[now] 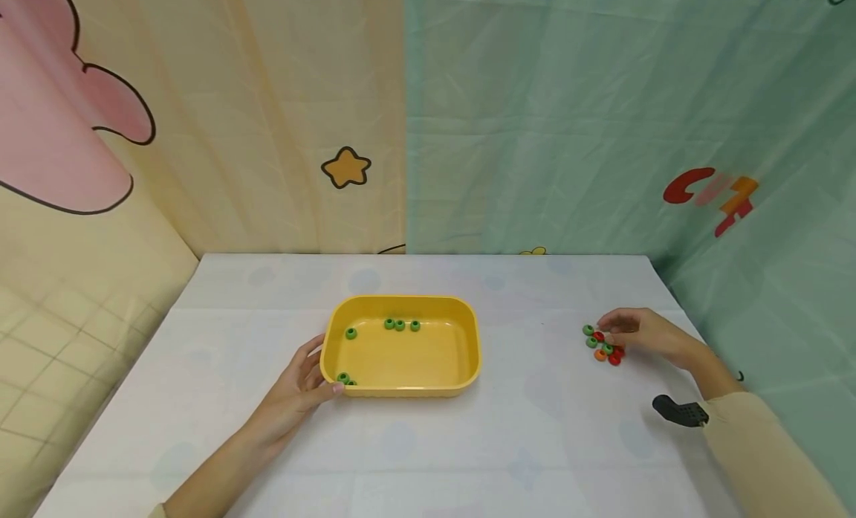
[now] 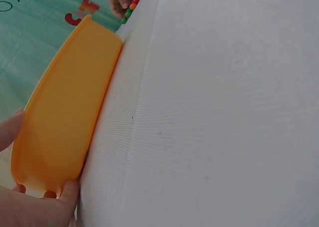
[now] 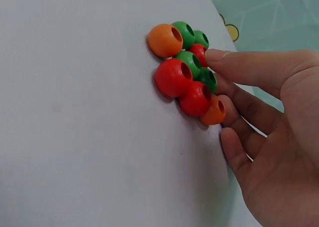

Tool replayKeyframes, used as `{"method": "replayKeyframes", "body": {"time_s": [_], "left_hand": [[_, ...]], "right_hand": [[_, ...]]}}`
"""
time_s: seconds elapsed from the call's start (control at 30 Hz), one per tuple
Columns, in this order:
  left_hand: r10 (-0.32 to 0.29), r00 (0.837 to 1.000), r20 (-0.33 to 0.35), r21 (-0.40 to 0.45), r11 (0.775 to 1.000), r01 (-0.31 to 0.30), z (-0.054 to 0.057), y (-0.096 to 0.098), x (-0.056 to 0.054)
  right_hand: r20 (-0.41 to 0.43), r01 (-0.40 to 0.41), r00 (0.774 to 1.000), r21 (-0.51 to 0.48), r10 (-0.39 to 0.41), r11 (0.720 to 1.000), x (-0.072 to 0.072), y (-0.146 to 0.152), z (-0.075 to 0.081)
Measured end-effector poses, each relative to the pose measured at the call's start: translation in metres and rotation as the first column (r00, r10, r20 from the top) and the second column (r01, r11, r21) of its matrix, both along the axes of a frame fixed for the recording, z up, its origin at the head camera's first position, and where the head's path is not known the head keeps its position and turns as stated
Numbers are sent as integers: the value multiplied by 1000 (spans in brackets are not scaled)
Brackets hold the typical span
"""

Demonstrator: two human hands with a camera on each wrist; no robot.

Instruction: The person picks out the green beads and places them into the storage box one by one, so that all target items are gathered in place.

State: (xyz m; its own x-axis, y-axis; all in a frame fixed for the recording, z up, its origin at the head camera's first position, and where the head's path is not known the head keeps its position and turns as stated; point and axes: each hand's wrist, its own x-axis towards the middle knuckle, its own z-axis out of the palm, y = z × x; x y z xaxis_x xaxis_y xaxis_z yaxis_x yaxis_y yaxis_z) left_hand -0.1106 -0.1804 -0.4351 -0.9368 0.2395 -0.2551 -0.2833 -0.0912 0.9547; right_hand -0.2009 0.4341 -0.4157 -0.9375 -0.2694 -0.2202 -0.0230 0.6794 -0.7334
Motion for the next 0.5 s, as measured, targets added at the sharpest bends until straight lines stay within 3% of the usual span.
{"method": "replayKeyframes", "body": {"time_s": [0.5], "left_hand": [[0,1000,-3,6,1000,0,-2,0,0]], "right_hand": [[42,-31,999,-47,33,998,3,11,-4]]}}
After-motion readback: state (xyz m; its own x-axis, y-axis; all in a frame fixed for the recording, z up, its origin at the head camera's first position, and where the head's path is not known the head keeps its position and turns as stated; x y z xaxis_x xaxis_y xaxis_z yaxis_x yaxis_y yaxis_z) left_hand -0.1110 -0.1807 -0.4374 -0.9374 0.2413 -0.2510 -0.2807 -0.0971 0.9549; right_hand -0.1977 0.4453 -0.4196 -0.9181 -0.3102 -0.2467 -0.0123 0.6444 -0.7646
